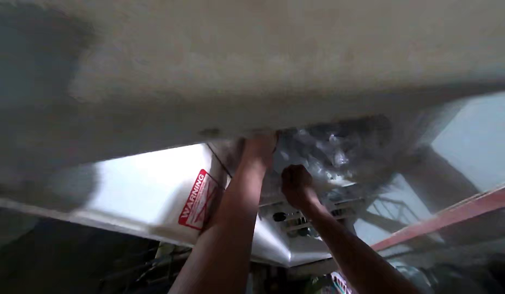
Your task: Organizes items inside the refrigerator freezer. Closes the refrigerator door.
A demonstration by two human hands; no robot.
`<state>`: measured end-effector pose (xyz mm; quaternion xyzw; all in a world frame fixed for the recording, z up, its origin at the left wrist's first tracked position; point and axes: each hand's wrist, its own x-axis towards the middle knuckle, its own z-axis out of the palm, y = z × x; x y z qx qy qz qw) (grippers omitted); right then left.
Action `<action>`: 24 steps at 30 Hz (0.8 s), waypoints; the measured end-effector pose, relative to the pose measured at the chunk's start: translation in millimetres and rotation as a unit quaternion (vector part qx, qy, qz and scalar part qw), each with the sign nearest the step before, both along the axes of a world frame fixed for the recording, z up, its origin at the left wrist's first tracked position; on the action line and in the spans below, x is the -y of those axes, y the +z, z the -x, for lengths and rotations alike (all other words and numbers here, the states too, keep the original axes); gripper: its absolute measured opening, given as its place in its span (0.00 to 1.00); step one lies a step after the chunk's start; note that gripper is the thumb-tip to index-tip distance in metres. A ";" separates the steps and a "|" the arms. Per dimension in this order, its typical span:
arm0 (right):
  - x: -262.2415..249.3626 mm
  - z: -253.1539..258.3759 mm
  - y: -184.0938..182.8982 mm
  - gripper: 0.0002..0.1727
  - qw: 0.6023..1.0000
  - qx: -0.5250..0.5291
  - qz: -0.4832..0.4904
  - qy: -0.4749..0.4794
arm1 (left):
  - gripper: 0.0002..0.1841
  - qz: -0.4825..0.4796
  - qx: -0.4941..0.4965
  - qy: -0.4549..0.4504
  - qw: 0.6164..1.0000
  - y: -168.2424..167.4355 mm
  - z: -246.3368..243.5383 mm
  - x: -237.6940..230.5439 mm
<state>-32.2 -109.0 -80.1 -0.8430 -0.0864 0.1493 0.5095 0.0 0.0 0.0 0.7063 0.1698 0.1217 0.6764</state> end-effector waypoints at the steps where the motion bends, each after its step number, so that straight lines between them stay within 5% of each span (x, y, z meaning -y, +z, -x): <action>1: 1.2 -1.2 1.9 0.17 0.999 0.016 0.035 0.010 | 0.10 -0.005 -0.005 -0.002 1.000 2.6 0.5 1.3; 10: 0.5 -1.7 17.9 0.13 0.994 0.084 0.055 0.039 | 0.14 -0.001 -0.014 -0.019 1.000 13.4 5.8 8.0; 15: 2.3 -6.8 9.7 0.16 0.962 0.027 0.241 0.123 | 0.15 -0.007 -0.024 -0.016 1.000 11.0 6.8 9.2; 24: 6.4 -11.0 14.0 0.16 0.986 0.076 0.130 0.076 | 0.14 -0.018 -0.044 0.000 0.999 9.5 7.5 10.8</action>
